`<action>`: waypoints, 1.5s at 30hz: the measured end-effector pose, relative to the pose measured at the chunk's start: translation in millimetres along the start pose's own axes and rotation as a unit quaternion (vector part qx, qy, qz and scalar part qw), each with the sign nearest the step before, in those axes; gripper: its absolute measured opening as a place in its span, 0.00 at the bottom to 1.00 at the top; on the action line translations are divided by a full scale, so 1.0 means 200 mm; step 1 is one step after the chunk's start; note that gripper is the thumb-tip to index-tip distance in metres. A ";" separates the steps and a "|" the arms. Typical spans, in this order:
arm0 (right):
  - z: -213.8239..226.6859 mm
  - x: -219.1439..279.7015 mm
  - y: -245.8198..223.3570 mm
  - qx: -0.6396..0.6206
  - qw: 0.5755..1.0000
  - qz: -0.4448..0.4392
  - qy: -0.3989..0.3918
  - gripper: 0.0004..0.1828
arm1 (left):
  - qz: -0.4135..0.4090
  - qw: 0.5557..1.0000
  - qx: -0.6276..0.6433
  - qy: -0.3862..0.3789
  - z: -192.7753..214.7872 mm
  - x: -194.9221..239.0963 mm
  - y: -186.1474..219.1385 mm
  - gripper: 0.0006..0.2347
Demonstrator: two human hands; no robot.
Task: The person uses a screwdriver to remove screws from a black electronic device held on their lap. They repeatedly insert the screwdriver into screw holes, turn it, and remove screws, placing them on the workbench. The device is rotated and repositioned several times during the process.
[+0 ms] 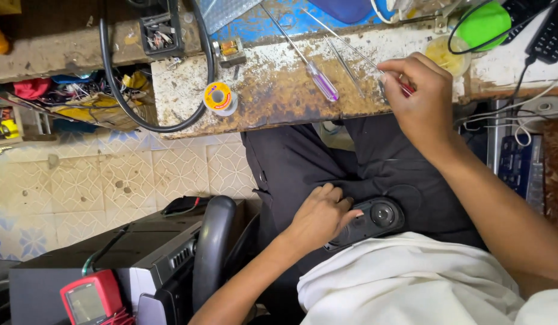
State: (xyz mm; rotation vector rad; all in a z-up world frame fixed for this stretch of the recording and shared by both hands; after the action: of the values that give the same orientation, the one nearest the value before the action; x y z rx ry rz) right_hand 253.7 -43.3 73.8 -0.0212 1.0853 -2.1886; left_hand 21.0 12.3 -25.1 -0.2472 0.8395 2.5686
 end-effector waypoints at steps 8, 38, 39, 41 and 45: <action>-0.14 -0.13 0.12 0.004 1.000 0.004 0.025 0.08 | 0.000 1.000 -0.010 0.020 0.01 0.01 0.00 0.13; -0.18 -0.16 0.21 -0.049 0.995 -0.084 0.025 0.10 | 0.175 0.932 0.187 0.257 0.35 -0.02 -0.09 0.06; -0.18 -0.15 0.21 -0.051 0.994 -0.091 0.021 0.09 | 0.182 0.924 0.204 0.266 0.35 -0.02 -0.10 0.06; -0.16 -0.13 0.21 -0.050 0.994 -0.091 0.023 0.09 | 0.193 0.917 0.215 0.274 0.35 -0.02 -0.11 0.06; -0.12 -0.08 0.16 -0.043 0.995 -0.088 0.023 0.11 | 0.225 0.880 0.276 0.316 0.32 0.00 -0.17 0.06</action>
State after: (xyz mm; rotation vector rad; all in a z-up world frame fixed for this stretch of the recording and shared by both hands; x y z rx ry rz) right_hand 276.1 -31.4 40.5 -0.1097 1.2432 -2.3058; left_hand 34.4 75.2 8.4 -0.8152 2.0310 2.5047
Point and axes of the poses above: each hand's wrist, its own x-axis away from the middle knuckle, its own z-axis out of the back of the hand, y = z × x, the point moved 4 cm from there along -x, towards the middle knuckle, and after that the axes turned 15 degrees about -z, right-handed, at the moved point
